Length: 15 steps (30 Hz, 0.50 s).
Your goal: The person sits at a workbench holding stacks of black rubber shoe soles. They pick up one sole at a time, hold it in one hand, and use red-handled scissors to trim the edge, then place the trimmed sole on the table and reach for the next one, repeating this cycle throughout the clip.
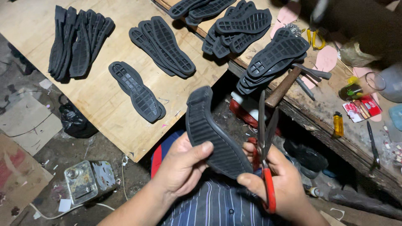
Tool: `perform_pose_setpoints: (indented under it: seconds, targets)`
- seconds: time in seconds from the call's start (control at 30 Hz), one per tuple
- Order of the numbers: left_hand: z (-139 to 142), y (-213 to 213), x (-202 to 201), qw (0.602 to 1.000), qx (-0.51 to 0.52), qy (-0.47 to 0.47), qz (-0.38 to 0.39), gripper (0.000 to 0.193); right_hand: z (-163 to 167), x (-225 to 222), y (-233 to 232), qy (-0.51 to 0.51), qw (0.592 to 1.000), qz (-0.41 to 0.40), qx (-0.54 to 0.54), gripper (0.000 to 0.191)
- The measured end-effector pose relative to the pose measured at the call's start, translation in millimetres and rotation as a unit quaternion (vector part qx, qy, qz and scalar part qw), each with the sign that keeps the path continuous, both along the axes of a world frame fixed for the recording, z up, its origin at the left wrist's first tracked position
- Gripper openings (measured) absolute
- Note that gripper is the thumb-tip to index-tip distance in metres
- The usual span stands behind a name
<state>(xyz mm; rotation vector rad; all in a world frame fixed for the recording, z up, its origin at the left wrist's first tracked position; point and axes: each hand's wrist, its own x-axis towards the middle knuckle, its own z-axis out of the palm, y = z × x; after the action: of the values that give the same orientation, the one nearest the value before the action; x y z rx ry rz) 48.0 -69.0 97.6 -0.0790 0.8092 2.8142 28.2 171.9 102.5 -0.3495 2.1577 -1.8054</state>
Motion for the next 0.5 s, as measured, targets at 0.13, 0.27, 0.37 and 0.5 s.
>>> perform_pose_setpoints:
  seconds: [0.13,0.27,0.37,0.5]
  targets:
    - [0,-18,-7,0.996,0.053,0.026,0.074,0.032,8,-9,12,0.105,0.983,0.025,0.148,0.076]
    - [-4,-31,-9,0.99,0.057,0.031,0.126,0.03,9,-8,15,0.166,0.954,0.028,0.248,0.073]
    - [-8,-33,-10,0.986,0.059,0.053,0.145,0.029,9,-5,15,0.125,0.956,0.027,0.265,0.072]
    - [-11,-35,-10,0.988,0.051,0.048,0.14,0.03,10,-4,15,0.121,0.948,0.019,0.294,0.072]
